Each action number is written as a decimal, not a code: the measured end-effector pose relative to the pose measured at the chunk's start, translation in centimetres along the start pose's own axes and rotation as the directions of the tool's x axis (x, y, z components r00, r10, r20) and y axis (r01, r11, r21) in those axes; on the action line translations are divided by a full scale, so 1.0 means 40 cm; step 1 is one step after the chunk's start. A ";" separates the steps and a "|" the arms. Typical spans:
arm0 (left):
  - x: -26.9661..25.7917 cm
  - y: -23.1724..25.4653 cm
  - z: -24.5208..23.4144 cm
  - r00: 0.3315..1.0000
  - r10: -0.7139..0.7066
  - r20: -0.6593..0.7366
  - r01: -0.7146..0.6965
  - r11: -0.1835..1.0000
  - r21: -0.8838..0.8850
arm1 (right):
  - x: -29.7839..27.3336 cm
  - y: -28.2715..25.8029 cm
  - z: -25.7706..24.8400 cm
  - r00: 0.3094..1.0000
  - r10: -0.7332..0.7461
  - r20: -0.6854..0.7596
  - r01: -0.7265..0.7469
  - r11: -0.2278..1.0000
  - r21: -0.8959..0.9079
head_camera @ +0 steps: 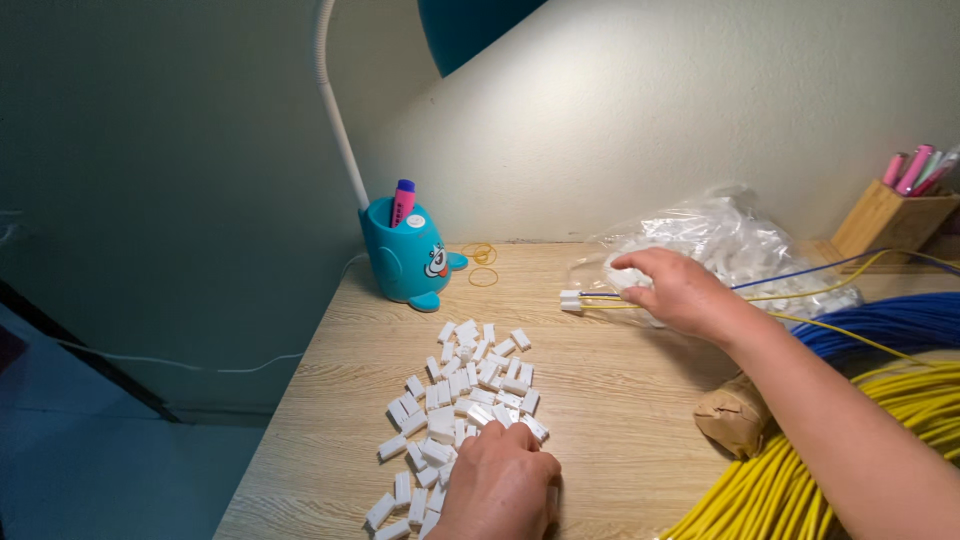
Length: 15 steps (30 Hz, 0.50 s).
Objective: The person attaches white plastic connectors to the ends of yellow and blue cables. They repeatedly pick up a connector and a cable, insert the cable end into the connector, and place the finished assembly on the table.
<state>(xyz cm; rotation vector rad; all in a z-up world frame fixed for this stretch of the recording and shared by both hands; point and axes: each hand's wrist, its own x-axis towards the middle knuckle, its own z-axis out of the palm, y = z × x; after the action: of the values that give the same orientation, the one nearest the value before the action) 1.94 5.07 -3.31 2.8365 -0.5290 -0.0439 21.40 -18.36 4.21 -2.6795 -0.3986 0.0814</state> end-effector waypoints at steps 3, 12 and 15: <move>0.002 0.007 0.003 1.000 -0.015 0.006 0.015 0.998 0.062 | -0.070 0.024 -0.057 0.955 -0.180 -0.234 0.190 0.982 0.021; 0.043 0.018 0.096 0.960 0.108 -0.259 -0.088 0.992 0.086 | -0.102 0.020 -0.041 0.975 0.133 -0.179 -0.177 0.950 -0.256; 0.071 0.127 0.087 0.714 0.412 -0.566 -0.411 0.901 0.137 | -0.080 -0.029 -0.012 0.990 0.131 -0.054 -0.142 0.916 -0.375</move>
<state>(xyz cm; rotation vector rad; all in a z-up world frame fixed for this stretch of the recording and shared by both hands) 2.53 -1.37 -5.34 2.4541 -0.9795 0.8847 18.07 -18.47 5.14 -3.0857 -0.2346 0.0081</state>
